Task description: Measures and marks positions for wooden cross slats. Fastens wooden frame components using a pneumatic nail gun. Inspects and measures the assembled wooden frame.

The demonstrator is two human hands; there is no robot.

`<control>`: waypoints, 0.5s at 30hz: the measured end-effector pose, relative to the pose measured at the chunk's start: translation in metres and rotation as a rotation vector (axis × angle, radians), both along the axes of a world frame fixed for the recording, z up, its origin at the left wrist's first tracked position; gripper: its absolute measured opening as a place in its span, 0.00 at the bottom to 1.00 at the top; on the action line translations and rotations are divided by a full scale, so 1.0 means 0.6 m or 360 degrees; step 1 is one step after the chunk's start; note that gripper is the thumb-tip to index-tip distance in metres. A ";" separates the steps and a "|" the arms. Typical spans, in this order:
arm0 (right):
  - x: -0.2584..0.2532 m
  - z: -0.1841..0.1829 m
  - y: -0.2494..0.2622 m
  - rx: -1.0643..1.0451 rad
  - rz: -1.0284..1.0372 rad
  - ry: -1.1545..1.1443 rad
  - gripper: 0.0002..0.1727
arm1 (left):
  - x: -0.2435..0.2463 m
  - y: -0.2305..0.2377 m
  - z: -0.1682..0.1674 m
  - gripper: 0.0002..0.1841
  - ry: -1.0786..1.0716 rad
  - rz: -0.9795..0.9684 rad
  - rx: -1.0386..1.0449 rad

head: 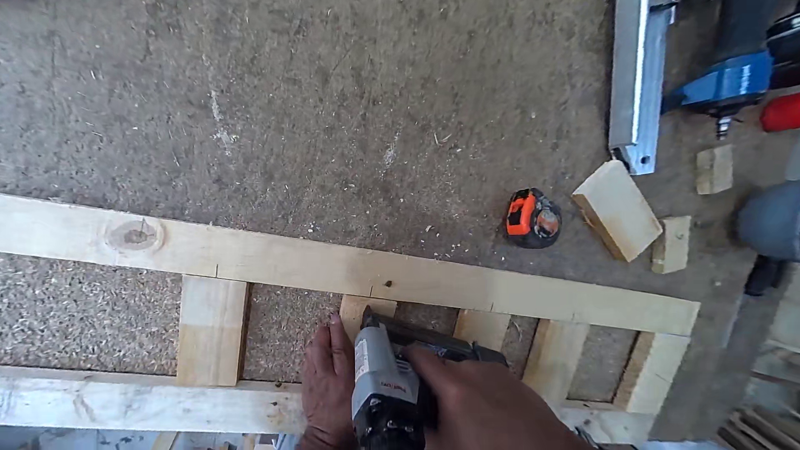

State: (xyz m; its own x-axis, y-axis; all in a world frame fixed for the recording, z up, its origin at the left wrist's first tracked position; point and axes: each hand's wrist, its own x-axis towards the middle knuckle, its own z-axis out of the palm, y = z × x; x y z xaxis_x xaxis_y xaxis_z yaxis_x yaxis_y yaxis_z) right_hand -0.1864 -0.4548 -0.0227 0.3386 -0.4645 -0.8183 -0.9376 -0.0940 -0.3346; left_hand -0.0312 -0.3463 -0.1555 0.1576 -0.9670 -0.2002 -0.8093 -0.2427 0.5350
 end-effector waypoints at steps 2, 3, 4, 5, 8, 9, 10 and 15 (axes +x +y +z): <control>0.001 -0.007 -0.024 -0.0052 0.0015 -0.0048 0.35 | 0.000 0.003 -0.006 0.31 -0.0018 -0.0039 -0.0021; 0.003 -0.009 -0.034 -0.0031 0.0007 -0.0065 0.35 | 0.001 0.011 -0.011 0.33 -0.0048 -0.0067 -0.0036; 0.004 -0.010 -0.042 0.0014 0.0002 -0.0080 0.35 | 0.002 0.024 -0.024 0.37 -0.0123 -0.0098 -0.0065; 0.007 -0.013 -0.048 0.0066 0.0003 -0.0094 0.35 | 0.004 0.037 -0.034 0.41 -0.0121 -0.0112 -0.0060; 0.015 -0.020 -0.058 0.0209 0.0008 -0.0116 0.35 | 0.009 0.071 -0.062 0.42 0.0030 -0.0005 0.0049; 0.017 -0.021 -0.060 0.0237 0.0005 -0.0115 0.35 | 0.009 0.072 -0.061 0.39 0.0098 0.0068 0.0092; 0.018 -0.022 -0.061 0.0245 0.0001 -0.0118 0.36 | 0.007 0.056 -0.044 0.35 0.0175 0.0137 0.0181; 0.017 -0.021 -0.062 0.0263 0.0001 -0.0141 0.36 | 0.001 -0.044 0.037 0.25 0.0358 0.0271 0.0242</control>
